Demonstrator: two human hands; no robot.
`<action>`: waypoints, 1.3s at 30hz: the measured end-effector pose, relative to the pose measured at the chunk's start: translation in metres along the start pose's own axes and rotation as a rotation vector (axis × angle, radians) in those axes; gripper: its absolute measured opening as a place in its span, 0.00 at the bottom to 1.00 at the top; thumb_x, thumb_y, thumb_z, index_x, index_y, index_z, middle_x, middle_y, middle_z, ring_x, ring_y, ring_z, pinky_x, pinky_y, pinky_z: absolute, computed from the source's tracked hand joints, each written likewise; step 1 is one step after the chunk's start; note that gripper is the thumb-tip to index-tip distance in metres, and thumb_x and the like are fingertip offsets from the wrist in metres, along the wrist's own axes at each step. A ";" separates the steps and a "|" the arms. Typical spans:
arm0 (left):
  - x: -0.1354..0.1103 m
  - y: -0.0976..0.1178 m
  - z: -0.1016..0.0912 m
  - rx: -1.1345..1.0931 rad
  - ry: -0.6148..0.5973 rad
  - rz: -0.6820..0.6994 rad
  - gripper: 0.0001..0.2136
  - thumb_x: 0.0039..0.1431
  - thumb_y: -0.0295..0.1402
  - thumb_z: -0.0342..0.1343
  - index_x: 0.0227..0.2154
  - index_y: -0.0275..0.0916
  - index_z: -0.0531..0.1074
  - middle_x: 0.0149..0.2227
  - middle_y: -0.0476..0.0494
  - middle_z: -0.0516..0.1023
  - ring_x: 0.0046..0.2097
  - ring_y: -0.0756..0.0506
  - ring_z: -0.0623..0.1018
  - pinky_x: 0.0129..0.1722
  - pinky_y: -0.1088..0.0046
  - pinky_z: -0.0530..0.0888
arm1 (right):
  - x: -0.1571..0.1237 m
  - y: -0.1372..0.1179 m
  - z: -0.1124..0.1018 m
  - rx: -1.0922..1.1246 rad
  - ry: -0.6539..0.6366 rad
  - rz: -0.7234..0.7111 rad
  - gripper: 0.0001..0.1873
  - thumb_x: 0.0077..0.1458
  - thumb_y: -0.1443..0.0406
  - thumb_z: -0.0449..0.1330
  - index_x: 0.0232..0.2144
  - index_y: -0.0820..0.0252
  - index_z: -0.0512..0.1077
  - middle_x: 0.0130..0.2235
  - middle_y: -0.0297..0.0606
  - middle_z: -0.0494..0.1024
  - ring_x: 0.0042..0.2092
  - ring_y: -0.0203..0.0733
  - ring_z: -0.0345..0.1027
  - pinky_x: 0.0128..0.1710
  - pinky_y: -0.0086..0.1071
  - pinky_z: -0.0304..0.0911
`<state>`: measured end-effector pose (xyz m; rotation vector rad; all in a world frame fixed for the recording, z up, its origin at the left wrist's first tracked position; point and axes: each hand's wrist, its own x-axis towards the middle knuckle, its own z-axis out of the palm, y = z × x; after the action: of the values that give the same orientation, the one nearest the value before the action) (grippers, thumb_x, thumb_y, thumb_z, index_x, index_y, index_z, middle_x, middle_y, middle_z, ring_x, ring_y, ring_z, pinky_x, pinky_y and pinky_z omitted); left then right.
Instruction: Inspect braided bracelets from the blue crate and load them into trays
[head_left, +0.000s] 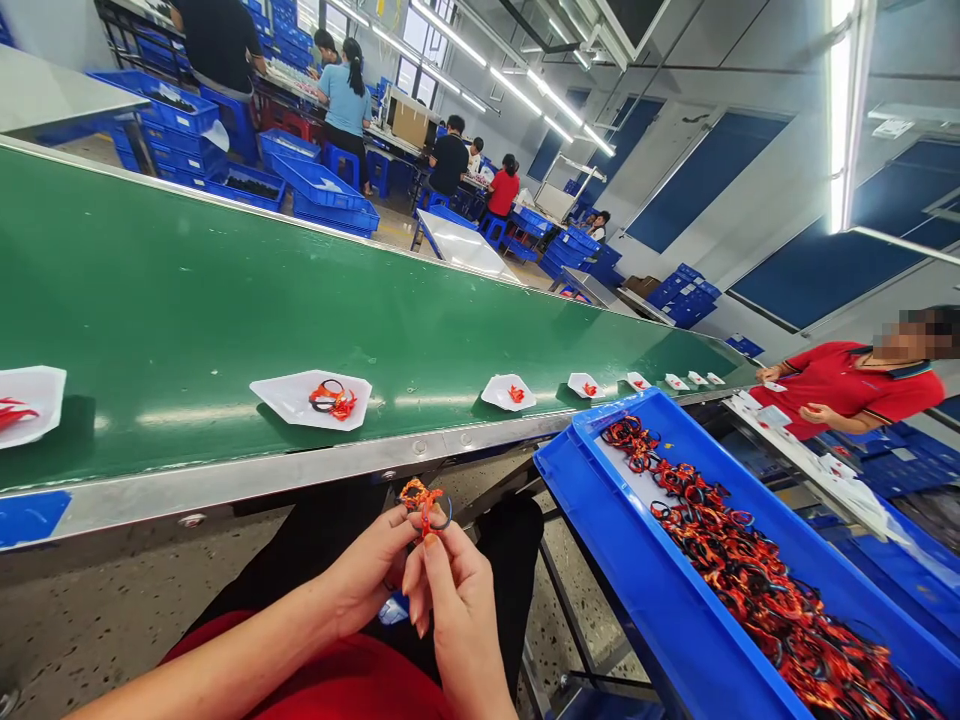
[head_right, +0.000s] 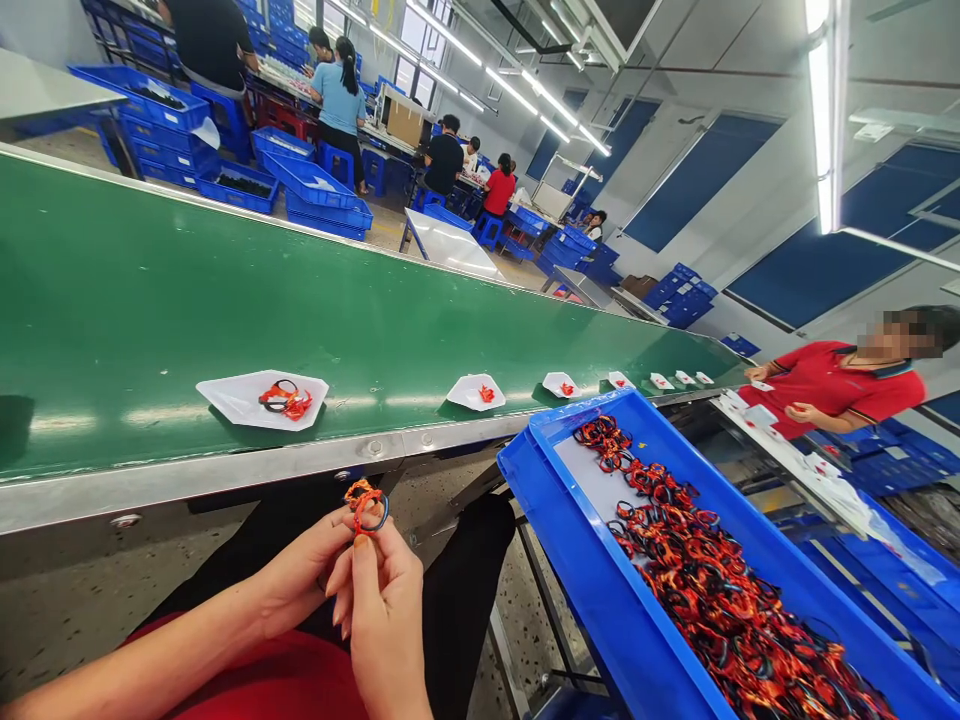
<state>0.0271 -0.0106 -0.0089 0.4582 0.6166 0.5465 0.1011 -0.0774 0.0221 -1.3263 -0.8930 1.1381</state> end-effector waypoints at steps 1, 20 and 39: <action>0.000 0.000 0.000 0.003 -0.021 0.005 0.13 0.47 0.42 0.62 0.26 0.38 0.70 0.13 0.55 0.65 0.15 0.51 0.67 0.15 0.77 0.61 | 0.002 -0.003 -0.002 -0.043 0.011 -0.023 0.16 0.61 0.57 0.50 0.39 0.62 0.70 0.20 0.27 0.62 0.17 0.26 0.47 0.15 0.21 0.47; -0.002 0.016 -0.005 0.029 -0.017 0.079 0.18 0.58 0.49 0.47 0.36 0.39 0.71 0.33 0.45 0.72 0.35 0.46 0.74 0.16 0.79 0.68 | 0.077 -0.030 -0.056 -0.717 0.177 -0.314 0.16 0.56 0.61 0.53 0.46 0.57 0.71 0.30 0.33 0.72 0.23 0.32 0.59 0.26 0.28 0.56; 0.006 0.004 -0.012 -0.041 0.034 -0.076 0.12 0.52 0.40 0.59 0.34 0.37 0.73 0.30 0.50 0.72 0.26 0.55 0.71 0.17 0.84 0.63 | 0.036 0.009 -0.047 0.481 0.148 0.183 0.13 0.43 0.60 0.67 0.28 0.62 0.71 0.24 0.29 0.67 0.19 0.24 0.48 0.14 0.18 0.45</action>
<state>0.0220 -0.0005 -0.0182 0.3856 0.6515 0.4946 0.1539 -0.0554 0.0052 -1.0865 -0.3600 1.2799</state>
